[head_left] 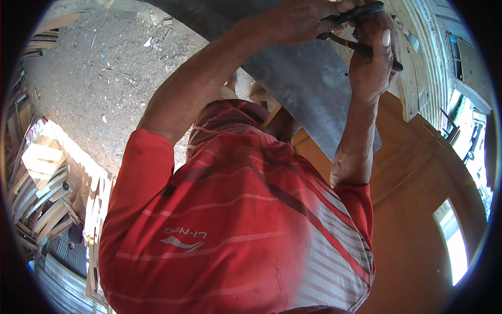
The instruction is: The person removes nails from a wooden plank using a hammer, pliers, and a punch.
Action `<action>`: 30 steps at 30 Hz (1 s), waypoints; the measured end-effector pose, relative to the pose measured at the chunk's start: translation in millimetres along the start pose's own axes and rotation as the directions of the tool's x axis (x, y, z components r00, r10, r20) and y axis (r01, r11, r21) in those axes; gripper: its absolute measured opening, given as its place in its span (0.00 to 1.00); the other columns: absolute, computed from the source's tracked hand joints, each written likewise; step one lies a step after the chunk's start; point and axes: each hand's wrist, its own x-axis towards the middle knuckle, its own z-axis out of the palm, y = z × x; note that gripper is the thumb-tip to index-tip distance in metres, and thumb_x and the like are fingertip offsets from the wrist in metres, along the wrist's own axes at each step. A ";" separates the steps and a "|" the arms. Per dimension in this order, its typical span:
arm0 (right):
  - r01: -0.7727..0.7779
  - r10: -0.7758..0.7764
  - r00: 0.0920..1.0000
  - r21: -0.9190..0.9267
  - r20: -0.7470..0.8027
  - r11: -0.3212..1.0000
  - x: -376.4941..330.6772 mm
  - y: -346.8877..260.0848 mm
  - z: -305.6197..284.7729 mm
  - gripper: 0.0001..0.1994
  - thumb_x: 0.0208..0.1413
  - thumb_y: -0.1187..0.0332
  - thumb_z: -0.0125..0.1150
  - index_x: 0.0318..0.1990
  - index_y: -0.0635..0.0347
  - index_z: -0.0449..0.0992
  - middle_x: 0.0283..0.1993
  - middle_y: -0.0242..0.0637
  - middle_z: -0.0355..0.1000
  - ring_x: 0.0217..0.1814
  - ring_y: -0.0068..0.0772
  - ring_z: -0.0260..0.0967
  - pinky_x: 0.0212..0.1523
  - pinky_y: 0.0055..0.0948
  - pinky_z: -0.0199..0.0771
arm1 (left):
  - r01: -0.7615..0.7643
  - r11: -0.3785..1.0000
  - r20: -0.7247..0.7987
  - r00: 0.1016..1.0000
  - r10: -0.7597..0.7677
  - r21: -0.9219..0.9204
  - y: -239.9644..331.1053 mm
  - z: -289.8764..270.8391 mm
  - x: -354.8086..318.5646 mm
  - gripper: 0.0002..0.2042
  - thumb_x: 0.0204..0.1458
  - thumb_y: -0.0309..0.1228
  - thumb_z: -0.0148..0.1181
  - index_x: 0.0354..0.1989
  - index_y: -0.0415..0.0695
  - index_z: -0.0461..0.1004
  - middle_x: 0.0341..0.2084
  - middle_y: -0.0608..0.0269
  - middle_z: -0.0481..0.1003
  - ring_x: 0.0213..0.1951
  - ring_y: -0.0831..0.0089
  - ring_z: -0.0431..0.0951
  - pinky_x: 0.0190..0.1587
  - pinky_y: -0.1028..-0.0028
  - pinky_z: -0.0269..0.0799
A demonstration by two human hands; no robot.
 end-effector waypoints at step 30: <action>0.036 -0.040 0.999 0.246 0.014 0.969 57.2 -15.2 31.1 0.18 0.71 0.53 0.50 0.40 0.61 0.72 0.37 0.36 0.71 0.37 0.29 0.67 0.37 0.28 0.66 | -0.100 0.990 0.146 0.983 0.114 -0.102 12.4 -22.5 25.0 0.08 0.63 0.29 0.56 0.40 0.35 0.75 0.28 0.49 0.78 0.30 0.57 0.80 0.35 0.61 0.74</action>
